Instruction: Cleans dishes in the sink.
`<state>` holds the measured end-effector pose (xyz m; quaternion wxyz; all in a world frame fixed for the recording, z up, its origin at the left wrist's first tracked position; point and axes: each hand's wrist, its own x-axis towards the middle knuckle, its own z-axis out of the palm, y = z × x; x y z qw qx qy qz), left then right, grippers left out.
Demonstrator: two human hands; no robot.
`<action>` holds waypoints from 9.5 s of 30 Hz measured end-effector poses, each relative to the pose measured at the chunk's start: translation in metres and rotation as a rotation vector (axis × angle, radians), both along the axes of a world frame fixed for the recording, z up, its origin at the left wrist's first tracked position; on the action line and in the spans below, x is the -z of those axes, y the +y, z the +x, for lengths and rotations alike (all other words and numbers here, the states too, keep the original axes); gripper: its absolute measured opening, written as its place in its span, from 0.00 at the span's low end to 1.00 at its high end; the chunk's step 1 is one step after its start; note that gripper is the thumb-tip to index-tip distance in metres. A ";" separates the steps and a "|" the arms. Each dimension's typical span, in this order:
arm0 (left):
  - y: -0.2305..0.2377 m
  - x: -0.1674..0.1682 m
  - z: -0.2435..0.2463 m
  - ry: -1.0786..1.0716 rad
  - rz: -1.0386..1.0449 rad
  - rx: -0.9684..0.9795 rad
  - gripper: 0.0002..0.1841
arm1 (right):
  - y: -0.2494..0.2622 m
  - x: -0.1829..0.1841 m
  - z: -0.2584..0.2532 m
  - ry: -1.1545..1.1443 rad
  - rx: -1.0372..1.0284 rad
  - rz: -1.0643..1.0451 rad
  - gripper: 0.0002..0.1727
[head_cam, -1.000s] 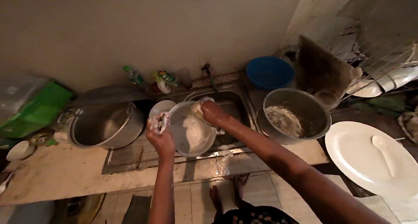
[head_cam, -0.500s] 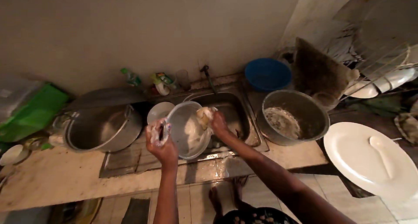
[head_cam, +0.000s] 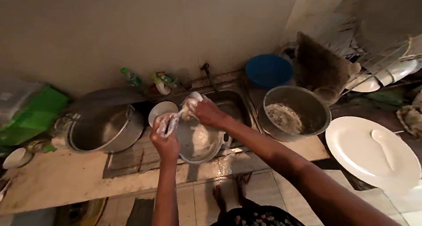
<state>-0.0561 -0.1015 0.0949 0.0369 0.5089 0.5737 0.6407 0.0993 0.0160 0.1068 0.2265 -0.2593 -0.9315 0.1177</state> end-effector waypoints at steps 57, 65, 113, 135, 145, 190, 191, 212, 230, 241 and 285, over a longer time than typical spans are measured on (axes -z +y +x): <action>-0.004 -0.017 0.014 0.143 0.178 -0.136 0.17 | -0.045 0.073 0.029 0.443 0.571 -0.681 0.37; 0.000 -0.038 -0.043 0.194 0.064 0.011 0.12 | -0.043 0.042 0.040 -0.166 0.270 -0.623 0.34; 0.023 0.040 -0.012 0.520 -0.757 0.422 0.24 | -0.052 0.018 0.011 -0.249 0.008 0.024 0.21; 0.038 0.040 0.025 -1.110 -0.246 0.051 0.17 | -0.093 0.073 0.064 0.048 -0.051 -0.210 0.27; 0.029 0.055 0.068 -0.392 -0.126 -0.090 0.20 | -0.046 0.019 0.008 -0.217 0.061 -0.176 0.31; 0.045 0.015 0.062 -0.783 -0.060 -0.008 0.23 | -0.062 0.062 0.012 0.314 0.217 -0.256 0.27; 0.043 0.020 0.061 -0.694 -0.081 -0.020 0.23 | -0.055 0.056 0.015 0.233 0.157 -0.197 0.25; 0.016 0.077 0.006 -0.961 -0.195 0.219 0.20 | 0.001 0.075 0.024 0.392 0.316 -0.767 0.32; 0.015 0.076 0.036 -0.841 -0.413 0.321 0.20 | 0.037 0.103 0.058 0.661 0.485 -1.048 0.29; 0.012 0.061 0.041 -0.858 -0.366 0.383 0.17 | 0.029 0.111 0.062 0.783 0.508 -1.049 0.30; 0.009 0.012 0.071 -0.640 -0.377 0.359 0.23 | -0.038 0.093 0.094 0.910 0.607 -0.769 0.31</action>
